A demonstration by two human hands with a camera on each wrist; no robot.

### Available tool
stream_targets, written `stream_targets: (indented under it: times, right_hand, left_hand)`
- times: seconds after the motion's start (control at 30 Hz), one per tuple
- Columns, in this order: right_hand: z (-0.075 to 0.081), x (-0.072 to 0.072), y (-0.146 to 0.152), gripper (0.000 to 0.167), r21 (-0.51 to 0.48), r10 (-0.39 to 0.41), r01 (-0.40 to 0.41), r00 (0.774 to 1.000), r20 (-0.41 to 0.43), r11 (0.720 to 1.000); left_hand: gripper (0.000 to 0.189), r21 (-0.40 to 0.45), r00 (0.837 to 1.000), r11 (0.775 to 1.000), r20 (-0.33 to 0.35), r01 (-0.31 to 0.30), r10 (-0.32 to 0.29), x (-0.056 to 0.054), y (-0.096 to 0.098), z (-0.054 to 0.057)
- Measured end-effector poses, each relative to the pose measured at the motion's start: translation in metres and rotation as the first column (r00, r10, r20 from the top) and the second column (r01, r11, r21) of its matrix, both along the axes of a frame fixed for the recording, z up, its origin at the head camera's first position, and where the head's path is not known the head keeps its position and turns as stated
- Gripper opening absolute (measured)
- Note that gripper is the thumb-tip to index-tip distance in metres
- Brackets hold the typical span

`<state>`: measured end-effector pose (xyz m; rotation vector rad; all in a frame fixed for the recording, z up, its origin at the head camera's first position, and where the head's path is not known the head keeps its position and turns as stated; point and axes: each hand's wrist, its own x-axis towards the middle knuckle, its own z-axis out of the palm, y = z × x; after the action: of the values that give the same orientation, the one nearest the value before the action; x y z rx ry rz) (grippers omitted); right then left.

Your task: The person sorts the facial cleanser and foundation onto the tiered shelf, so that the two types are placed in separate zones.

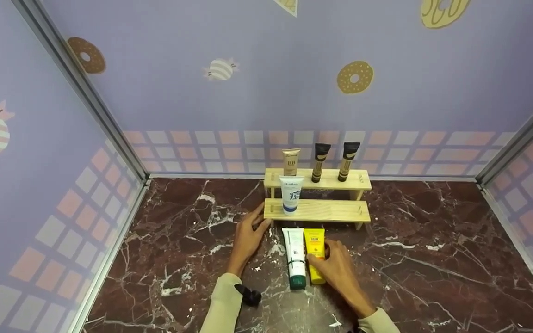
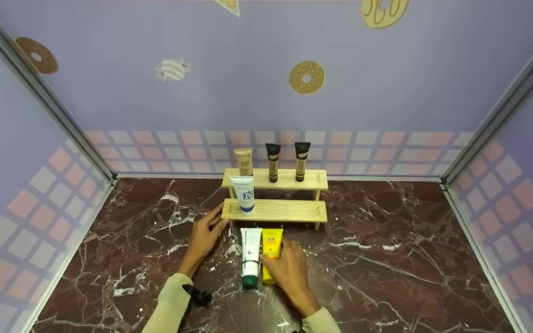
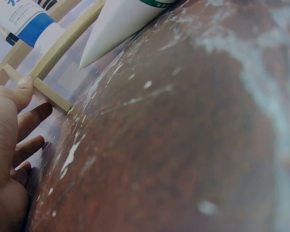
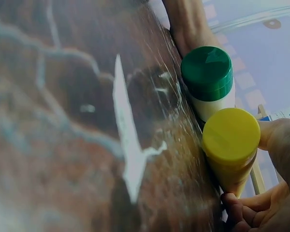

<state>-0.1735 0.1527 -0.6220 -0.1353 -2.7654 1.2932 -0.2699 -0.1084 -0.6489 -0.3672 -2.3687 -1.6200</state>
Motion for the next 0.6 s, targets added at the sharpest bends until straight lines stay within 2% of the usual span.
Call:
stream_targets:
  times: [0.2, 0.33, 0.5, 0.6]
  right_hand:
    - [0.0014, -0.0006, 0.0014, 0.063, 0.005, 0.009, -0.009, 1.0, -0.013, 1.0]
    - [0.0018, -0.0006, 0.0024, 0.064, 0.052, 0.001, 0.001, 1.0, -0.024, 0.999]
    - [0.0044, 0.0004, 0.005, 0.047, 0.053, 0.001, 0.001, 1.0, -0.025, 0.999]
    - [0.0065, 0.0026, 0.007, 0.043, 0.041, -0.007, 0.008, 1.0, -0.006, 0.999]
  left_hand:
    - [0.061, -0.015, 1.0, 1.0, -0.019, 0.004, -0.004, -0.0006, -0.001, -0.001]
    - [0.061, -0.009, 1.0, 1.0, -0.019, 0.007, -0.007, -0.0003, -0.0007, -0.0008]
    - [0.06, -0.001, 1.0, 1.0, -0.008, 0.0, 0.0, -0.0006, 0.0001, 0.0006]
    - [0.06, 0.003, 1.0, 1.0, -0.002, 0.0, 0.0, -0.0011, 0.0008, 0.0007]
